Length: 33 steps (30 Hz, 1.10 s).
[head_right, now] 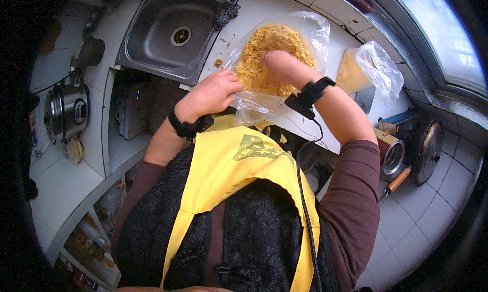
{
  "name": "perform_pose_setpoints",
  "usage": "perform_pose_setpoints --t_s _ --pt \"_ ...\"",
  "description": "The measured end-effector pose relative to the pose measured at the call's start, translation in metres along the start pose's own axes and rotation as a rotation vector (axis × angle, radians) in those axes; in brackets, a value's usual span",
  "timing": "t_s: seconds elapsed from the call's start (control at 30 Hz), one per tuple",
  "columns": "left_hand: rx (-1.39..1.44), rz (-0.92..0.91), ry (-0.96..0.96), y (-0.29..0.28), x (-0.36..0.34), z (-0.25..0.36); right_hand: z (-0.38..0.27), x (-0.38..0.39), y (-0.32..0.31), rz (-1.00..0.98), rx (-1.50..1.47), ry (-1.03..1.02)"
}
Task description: The person sorts yellow granular food inside a clear plastic bag on a kitchen counter, using both hands to sift and separate the contents. After sorting, the person closes the bag, walks to the sink, and washes their hands under running water.
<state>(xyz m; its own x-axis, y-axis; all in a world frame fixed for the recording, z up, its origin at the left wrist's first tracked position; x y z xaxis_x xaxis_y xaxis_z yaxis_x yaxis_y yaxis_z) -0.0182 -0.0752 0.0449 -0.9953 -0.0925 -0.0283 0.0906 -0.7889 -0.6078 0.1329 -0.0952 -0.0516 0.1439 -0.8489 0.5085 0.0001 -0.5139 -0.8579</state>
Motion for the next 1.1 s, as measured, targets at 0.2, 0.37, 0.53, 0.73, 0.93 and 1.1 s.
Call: perform_pose_setpoints --t_s 0.2,0.37,0.53,0.73,0.93,1.1 --pt "-0.033 -0.015 0.024 0.0 -0.006 0.0 0.027 -0.018 -0.032 0.258 0.047 0.162" --pt "-0.038 0.003 0.033 -0.005 -0.011 -0.003 -0.012 -0.045 0.003 -0.15 0.012 0.174" --pt "-0.016 -0.035 0.004 -0.013 -0.013 -0.006 -0.016 -0.02 0.013 -0.2 -0.149 0.04" --pt "0.158 -0.314 0.0 -0.006 -0.026 0.015 0.02 0.021 -0.022 -0.03 -0.325 0.01" --pt "0.045 -0.029 -0.072 -0.049 -0.055 -0.001 0.036 0.055 -0.023 0.229 -1.486 0.28" --pt "0.613 -0.056 -0.379 0.026 -0.13 -0.047 0.015 0.05 -0.006 0.479 -2.278 0.355"
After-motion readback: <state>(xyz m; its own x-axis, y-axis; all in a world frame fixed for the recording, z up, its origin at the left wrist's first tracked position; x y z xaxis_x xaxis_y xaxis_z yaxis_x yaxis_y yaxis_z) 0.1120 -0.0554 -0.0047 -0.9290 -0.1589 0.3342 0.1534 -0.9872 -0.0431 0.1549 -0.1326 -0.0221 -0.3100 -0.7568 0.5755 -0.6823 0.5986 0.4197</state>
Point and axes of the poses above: each hand's wrist, its own x-axis away from the middle knuckle, its own y-axis out of the palm, z = x × y, the point moved 7 cm from there along -x, towards the middle knuckle, and after that the axes turned 14 degrees about x, right-handed, at the moved point
